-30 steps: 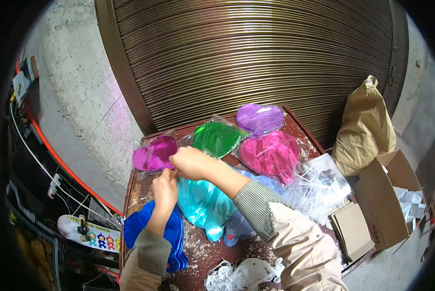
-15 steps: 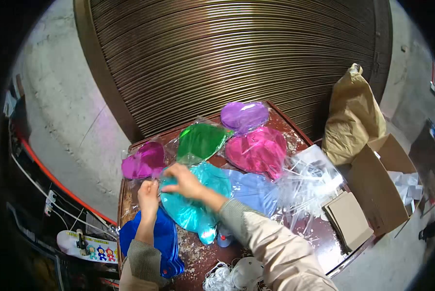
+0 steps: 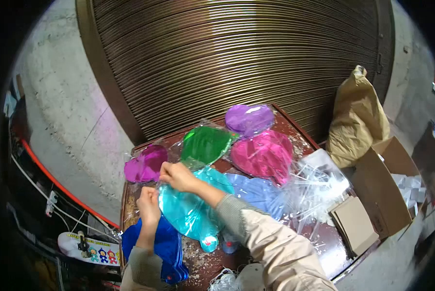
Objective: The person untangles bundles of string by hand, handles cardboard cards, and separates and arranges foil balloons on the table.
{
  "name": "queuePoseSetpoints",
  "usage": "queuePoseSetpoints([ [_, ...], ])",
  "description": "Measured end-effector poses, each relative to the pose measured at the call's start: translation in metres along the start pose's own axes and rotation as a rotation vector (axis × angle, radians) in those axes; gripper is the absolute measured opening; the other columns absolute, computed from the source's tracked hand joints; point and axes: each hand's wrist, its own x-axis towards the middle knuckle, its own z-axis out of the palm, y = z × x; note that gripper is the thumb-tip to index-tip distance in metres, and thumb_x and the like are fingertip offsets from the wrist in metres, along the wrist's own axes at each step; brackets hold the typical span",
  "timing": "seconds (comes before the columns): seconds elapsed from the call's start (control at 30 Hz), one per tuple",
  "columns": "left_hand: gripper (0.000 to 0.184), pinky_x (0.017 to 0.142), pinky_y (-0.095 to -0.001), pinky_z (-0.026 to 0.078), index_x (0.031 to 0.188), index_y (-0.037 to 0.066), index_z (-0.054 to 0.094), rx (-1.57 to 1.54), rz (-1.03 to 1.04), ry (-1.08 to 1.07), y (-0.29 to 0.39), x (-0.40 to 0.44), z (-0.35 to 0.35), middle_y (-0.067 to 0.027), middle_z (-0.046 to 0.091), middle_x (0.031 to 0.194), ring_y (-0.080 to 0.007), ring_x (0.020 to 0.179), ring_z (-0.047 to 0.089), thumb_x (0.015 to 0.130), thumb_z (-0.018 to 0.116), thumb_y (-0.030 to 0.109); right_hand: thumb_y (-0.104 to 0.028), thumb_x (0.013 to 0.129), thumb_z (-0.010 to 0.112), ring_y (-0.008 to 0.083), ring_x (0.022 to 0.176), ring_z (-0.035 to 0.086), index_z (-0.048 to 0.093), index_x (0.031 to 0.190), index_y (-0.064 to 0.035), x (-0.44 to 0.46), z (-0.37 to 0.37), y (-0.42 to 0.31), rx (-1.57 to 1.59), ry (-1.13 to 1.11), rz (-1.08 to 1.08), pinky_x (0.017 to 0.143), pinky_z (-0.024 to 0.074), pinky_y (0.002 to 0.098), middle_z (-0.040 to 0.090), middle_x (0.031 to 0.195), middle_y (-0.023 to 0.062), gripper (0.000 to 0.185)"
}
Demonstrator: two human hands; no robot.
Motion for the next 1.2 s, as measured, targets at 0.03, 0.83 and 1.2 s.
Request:
queuePoseSetpoints([
  [0.03, 0.014, 0.058, -0.036, 0.044, 0.092, 0.003, 0.054, 0.019, 0.022, 0.037, 0.005, 0.0, 0.002, -0.0127, 0.06, 0.075, -0.0254, 0.062, 0.057, 0.078, 0.053, 0.005, -0.006, 0.072, 0.06, 0.0196, 0.049, 0.049, 0.053, 0.069, -0.0049, 0.004, -0.005, -0.001, -0.055, -0.038, -0.049, 0.049, 0.0415, 0.0311, 0.057, 0.059, 0.0043, 0.008],
  [0.83, 0.054, 0.081, -0.0255, 0.042, 0.113, 0.004, 0.045, -0.784, -0.145, -0.288, 0.03, -0.013, 0.016, -0.0086, 0.053, 0.105, -0.0167, 0.091, 0.052, 0.064, 0.053, -0.017, -0.013, 0.07, 0.073, 0.0113, 0.066, 0.055, 0.062, 0.085, -0.0035, 0.019, -0.061, 0.005, 0.46, -0.469, 0.394, 0.062, 0.0464, 0.0214, 0.06, 0.073, 0.001, 0.021],
  [1.2, 0.059, 0.081, -0.0265, 0.044, 0.115, 0.005, 0.043, -0.97, -0.216, -0.288, -0.001, -0.011, 0.028, -0.0108, 0.053, 0.108, -0.018, 0.092, 0.053, 0.063, 0.054, -0.018, -0.016, 0.065, 0.076, 0.0157, 0.083, 0.054, 0.058, 0.089, -0.006, -0.027, -0.023, 0.018, 0.043, -0.026, -0.049, 0.077, 0.0431, 0.0281, 0.058, 0.089, 0.0038, 0.031],
])
